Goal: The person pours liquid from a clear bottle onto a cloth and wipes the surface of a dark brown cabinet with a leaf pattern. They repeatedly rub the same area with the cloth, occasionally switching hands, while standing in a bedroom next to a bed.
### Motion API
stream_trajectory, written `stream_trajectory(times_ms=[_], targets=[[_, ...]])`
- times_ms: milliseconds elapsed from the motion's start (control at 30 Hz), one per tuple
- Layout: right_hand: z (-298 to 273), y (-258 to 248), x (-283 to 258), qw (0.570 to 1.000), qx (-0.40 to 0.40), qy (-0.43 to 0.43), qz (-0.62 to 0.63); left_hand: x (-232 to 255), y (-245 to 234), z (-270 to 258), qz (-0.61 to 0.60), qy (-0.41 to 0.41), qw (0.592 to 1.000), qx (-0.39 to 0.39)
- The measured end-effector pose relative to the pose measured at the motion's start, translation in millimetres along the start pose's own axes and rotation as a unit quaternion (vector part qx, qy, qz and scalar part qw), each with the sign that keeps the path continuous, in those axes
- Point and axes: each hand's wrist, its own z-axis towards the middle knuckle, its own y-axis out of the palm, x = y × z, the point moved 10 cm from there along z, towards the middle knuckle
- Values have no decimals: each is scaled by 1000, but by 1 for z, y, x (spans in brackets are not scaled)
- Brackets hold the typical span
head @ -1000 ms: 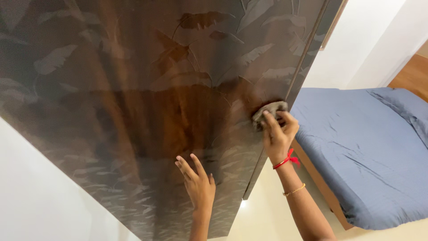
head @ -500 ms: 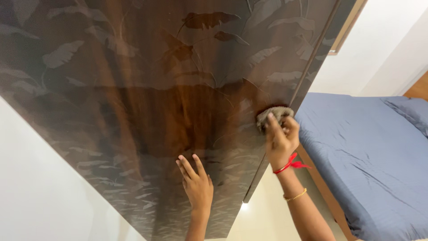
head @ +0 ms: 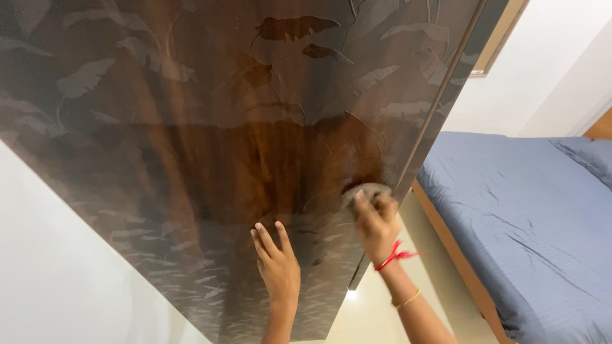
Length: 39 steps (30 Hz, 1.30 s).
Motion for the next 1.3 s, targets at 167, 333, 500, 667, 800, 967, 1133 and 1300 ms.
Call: stream_trajectory(times_ms=[167, 333, 500, 667, 800, 967, 1133, 1300], targets=[[-7, -4, -5, 1000, -15, -16, -16, -1, -4, 1, -4, 17, 1000, 23], [9, -17, 44, 993, 45, 106, 32, -1, -5, -1, -3, 21, 999, 35], [-54, 24, 14, 996, -63, 61, -3, -1, -4, -1, -8, 30, 999, 36], [-16, -6, 43, 998, 39, 57, -2, -4, 0, -2, -1, 33, 999, 27], [-16, -3, 60, 989, 55, 139, -17, -4, -1, -4, -16, 37, 998, 51], [-71, 41, 7, 996, -69, 60, 21, -6, 2, -7, -19, 47, 998, 38], [-22, 4, 29, 994, 74, 77, -7, -11, 1, -2, -36, 43, 998, -14], [-21, 27, -30, 997, -16, 5, 72, -23, -9, 0, -130, 26, 990, -49]])
